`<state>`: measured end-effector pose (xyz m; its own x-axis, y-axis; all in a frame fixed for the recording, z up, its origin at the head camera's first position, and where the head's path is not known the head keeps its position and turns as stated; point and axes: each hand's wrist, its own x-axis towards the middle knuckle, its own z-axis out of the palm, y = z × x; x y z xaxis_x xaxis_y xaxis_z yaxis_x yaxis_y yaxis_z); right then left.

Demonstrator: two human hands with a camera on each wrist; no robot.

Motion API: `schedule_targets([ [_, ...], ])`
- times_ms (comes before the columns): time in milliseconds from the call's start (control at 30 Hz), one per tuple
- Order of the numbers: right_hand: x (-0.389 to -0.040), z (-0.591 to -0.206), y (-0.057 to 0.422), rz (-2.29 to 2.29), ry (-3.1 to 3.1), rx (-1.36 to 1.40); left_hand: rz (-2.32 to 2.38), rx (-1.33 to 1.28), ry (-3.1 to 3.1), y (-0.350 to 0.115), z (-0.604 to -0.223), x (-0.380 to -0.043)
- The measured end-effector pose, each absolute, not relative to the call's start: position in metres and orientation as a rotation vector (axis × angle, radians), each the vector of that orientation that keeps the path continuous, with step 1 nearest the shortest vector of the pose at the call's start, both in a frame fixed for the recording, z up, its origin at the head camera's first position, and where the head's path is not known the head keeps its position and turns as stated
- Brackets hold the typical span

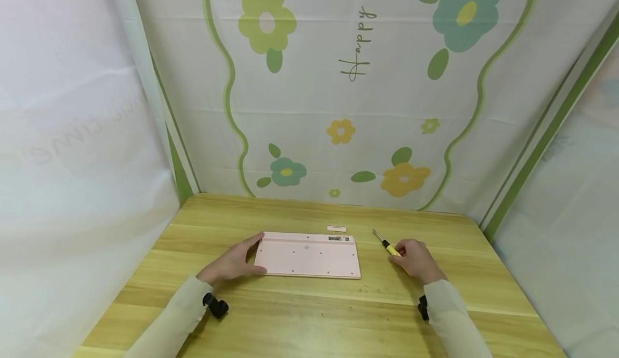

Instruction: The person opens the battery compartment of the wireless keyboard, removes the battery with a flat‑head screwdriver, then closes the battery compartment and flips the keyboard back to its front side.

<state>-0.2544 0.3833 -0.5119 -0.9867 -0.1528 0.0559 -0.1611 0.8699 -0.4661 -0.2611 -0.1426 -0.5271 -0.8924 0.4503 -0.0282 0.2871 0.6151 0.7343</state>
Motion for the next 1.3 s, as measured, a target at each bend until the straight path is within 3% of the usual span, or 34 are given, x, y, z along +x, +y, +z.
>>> schedule_targets([
  [767, -0.265, -0.518, 0.388, 0.691, -2.985, 0.259, 1.161, 0.590, 2.604, -0.143, -0.525, -0.260],
  [1300, -0.260, -0.479, 0.361, 0.830, -2.895, 0.306, 1.157, 0.592, 2.609, -0.143, -0.525, -0.261],
])
